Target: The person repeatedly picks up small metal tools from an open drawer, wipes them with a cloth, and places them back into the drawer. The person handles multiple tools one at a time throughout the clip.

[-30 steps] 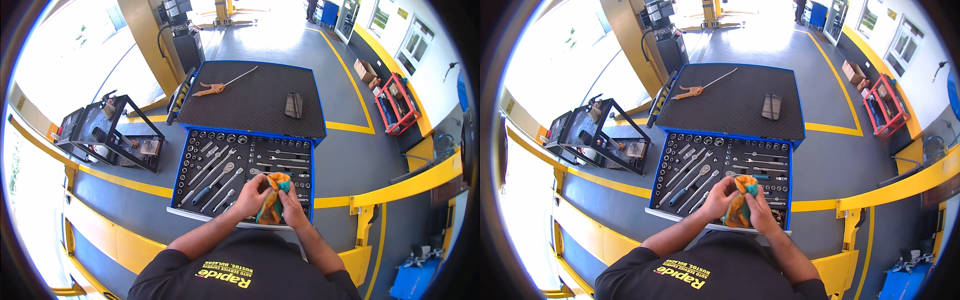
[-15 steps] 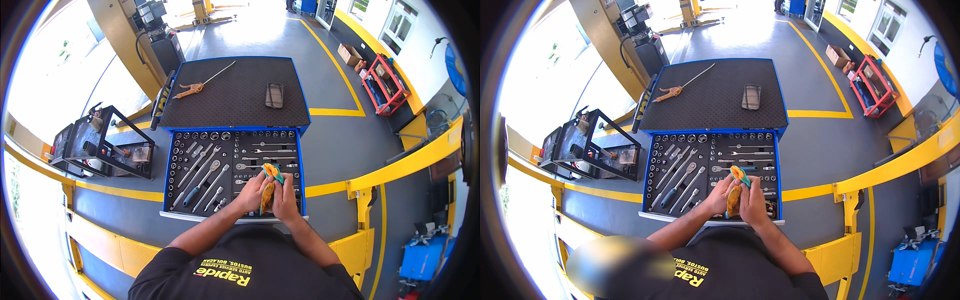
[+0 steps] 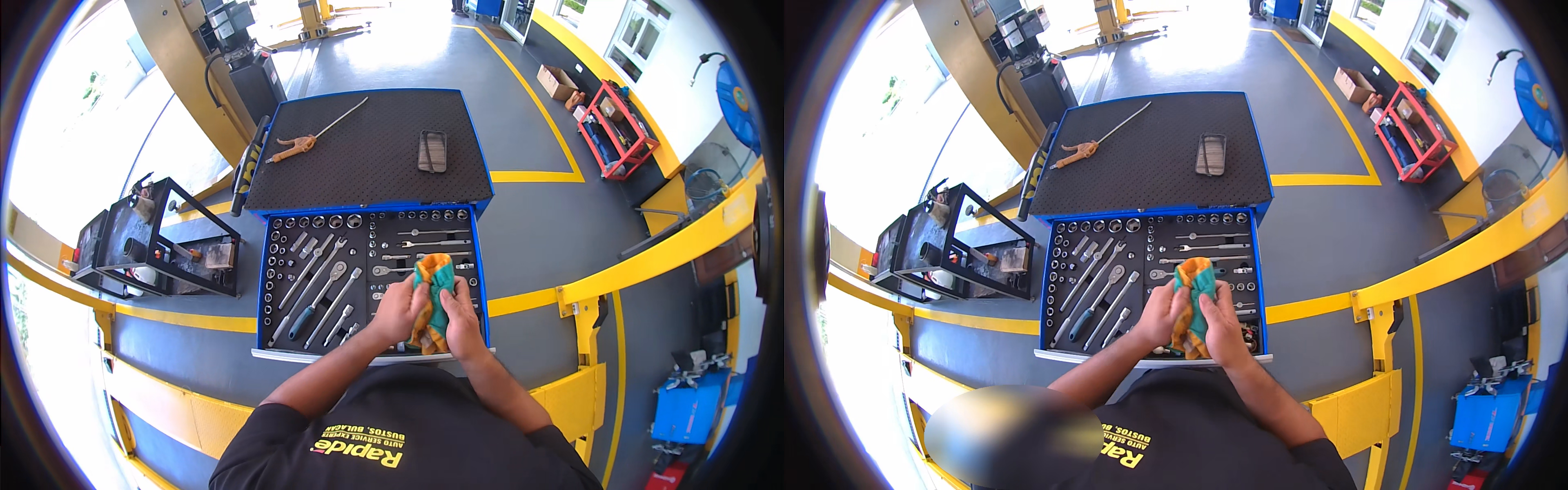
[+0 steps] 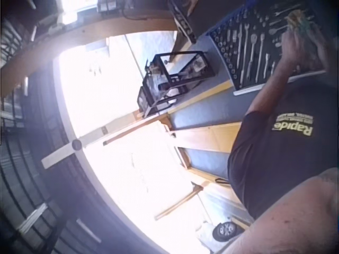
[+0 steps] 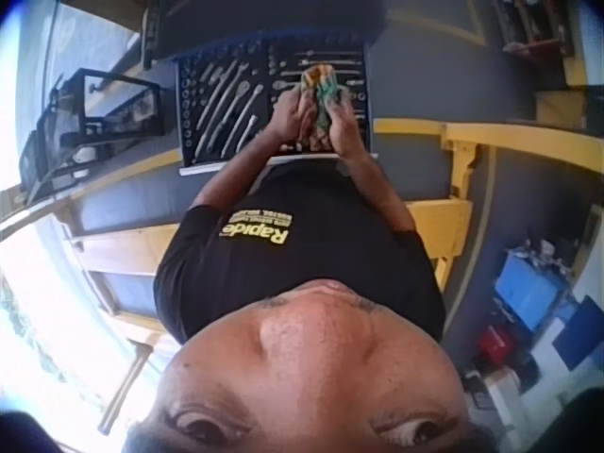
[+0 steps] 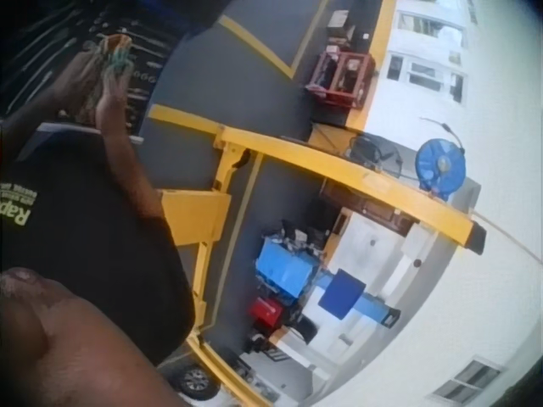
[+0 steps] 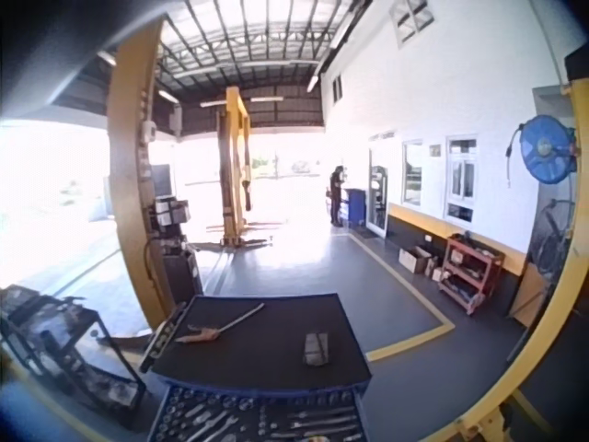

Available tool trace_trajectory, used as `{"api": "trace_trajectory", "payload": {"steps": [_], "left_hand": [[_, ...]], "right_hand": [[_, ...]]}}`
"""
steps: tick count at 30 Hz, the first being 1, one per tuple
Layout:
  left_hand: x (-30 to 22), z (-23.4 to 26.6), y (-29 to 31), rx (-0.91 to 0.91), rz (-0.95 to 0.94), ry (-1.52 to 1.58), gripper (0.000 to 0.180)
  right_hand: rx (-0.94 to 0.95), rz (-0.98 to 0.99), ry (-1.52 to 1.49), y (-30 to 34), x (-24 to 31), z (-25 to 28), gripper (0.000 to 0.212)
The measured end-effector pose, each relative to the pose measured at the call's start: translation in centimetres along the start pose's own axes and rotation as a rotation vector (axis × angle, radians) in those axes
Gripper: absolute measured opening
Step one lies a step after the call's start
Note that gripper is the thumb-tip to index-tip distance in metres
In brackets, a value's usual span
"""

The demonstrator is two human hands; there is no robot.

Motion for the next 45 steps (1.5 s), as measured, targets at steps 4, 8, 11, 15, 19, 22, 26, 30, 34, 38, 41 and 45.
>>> {"api": "trace_trajectory", "payload": {"steps": [4,8,11,15,19,22,26,30,34,38,41,45], "left_hand": [[0.5,-1.4,0.6,-0.174,0.196,0.837,0.039],[-2.5,0.1,1.9,-0.054,-0.259,-0.135,0.039],[-3.9,1.0,1.2,-0.060,-0.469,-0.372,0.033],[-3.8,0.9,0.8,-0.080,-0.199,-0.126,0.030],[-3.8,0.4,0.7,-0.189,-0.131,0.241,0.034],[-4.2,1.1,0.9,-0.035,-0.178,-0.098,0.035],[-5.2,2.1,0.9,0.010,-0.289,-0.190,0.040],[-5.4,1.5,0.9,-0.058,0.063,0.740,0.047],[-4.9,2.4,0.6,-0.114,0.133,1.143,0.044],[-4.9,3.9,1.1,-0.088,-0.066,0.570,0.016],[-5.5,4.0,1.4,-0.141,-0.151,0.189,0.011],[-6.6,3.7,1.3,-0.165,-0.155,0.163,0.012]], "right_hand": [[0.060,0.072,0.201,0.3,0.4,-0.3,0.012],[0.034,0.089,0.114,-0.3,0.3,0.3,0.011],[0.075,-0.023,-0.178,-0.8,0.2,0.4,0.013],[0.139,0.082,0.126,-0.1,1.1,0.0,0.017],[0.154,0.335,0.338,-0.2,1.9,-0.6,0.021],[-0.026,0.216,0.063,-0.8,1.7,-0.3,0.023],[0.097,0.007,-0.263,-0.2,1.8,-0.9,0.024],[0.211,0.070,-0.103,0.4,3.0,-1.6,0.034],[0.209,-0.150,-0.435,-0.2,2.9,-1.5,0.048],[0.154,-0.223,-0.458,0.0,2.2,-1.7,0.046],[0.129,-0.050,-0.297,0.4,1.9,-1.9,0.041],[0.075,0.253,0.345,0.4,2.9,-1.5,0.020]]}}
Point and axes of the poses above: each hand's wrist, its own y-axis away from the middle knuckle, its own z-axis out of the back of the hand, x = y × z, the point moved 3 cm from there along -y, towards the middle knuckle, and after that the axes turned 6 degrees about -z, right-handed, at the moved point
